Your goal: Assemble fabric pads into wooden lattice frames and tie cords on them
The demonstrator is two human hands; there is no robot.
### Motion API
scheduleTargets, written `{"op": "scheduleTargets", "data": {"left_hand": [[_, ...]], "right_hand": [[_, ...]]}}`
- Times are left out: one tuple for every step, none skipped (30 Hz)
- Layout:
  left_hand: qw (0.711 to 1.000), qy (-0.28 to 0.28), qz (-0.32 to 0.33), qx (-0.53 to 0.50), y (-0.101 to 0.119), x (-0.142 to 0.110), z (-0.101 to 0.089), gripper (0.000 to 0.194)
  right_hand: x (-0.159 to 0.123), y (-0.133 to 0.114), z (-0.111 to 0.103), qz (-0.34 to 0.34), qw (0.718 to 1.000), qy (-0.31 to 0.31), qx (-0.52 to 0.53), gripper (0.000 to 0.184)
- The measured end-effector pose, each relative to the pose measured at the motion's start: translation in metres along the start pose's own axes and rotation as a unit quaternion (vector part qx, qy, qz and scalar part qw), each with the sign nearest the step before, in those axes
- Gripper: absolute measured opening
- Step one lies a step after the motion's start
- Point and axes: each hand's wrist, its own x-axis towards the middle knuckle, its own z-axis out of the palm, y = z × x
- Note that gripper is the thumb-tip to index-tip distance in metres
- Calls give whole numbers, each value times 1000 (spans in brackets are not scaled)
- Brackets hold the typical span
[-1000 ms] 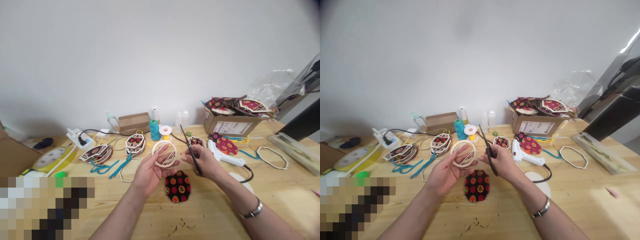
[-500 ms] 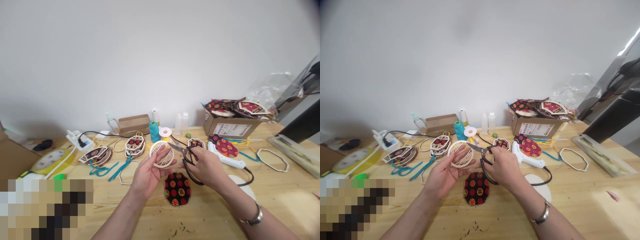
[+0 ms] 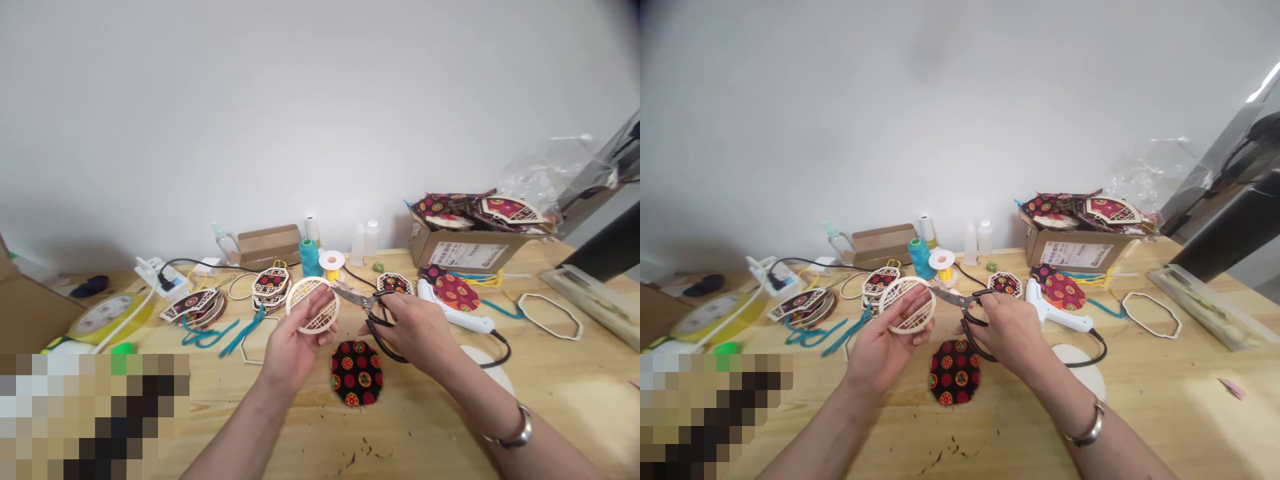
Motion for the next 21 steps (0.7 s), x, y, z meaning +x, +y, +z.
{"op": "scheduleTargets", "data": {"left_hand": [[1000, 1, 1, -1, 0, 0, 0, 30], [1000, 3, 0, -1, 0, 0, 0, 29], [1000, 5, -2, 0, 0, 0, 0, 29], [1000, 8, -4, 2, 0, 0, 1, 28], [1000, 11, -6, 3, 0, 0, 1, 28], [1000, 15, -7, 4, 0, 0, 2, 28], [1000, 17, -8, 5, 1, 0, 2, 28], [1000, 18, -7, 6, 1, 0, 3, 28], [1000, 18, -6, 7, 1, 0, 3, 28], [1000, 16, -4, 9, 1, 0, 2, 29], [1000, 13, -2, 13, 1, 0, 2, 29], [1000, 10, 1, 19, 0, 1, 1, 30], [1000, 7, 4, 25, 0, 1, 1, 31], [999, 5, 7, 32, -1, 1, 0, 32], [999, 4, 10, 38, -1, 1, -1, 33], [999, 3, 14, 44, -1, 1, -1, 34], [999, 4, 17, 47, -2, 1, -1, 34], [999, 5, 19, 50, -2, 1, -1, 34], [999, 5, 20, 51, -2, 1, -1, 34], [999, 6, 20, 50, -2, 1, -1, 34], [999, 7, 20, 49, -2, 0, -1, 33]], "right_hand": [[0, 0, 1, -8, 1000, 9, -6, 37], [-1, 0, 1, -16, 1000, 19, -15, 37], [-1, 1, 2, -25, 999, 28, -23, 37], [-1, 1, 3, -33, 998, 36, -30, 38], [-2, 2, 3, -39, 998, 40, -35, 37], [-2, 2, 4, -43, 997, 43, -38, 37], [-2, 2, 4, -46, 997, 44, -40, 36], [-2, 3, 4, -50, 997, 46, -42, 35], [-2, 3, 4, -54, 996, 49, -44, 34], [-2, 3, 4, -58, 996, 52, -47, 33], [-2, 3, 4, -62, 995, 56, -50, 33], [-2, 3, 4, -66, 995, 61, -53, 33], [-2, 3, 4, -70, 994, 65, -56, 33], [-2, 3, 4, -72, 993, 70, -60, 34], [-3, 3, 3, -75, 993, 72, -64, 34], [-3, 2, 3, -78, 992, 72, -68, 34], [-3, 2, 3, -79, 992, 71, -72, 34], [-3, 2, 2, -80, 992, 66, -75, 34], [-3, 2, 2, -80, 992, 60, -77, 34], [-3, 2, 2, -79, 992, 54, -79, 35], [-3, 2, 2, -77, 993, 47, -80, 35]]}}
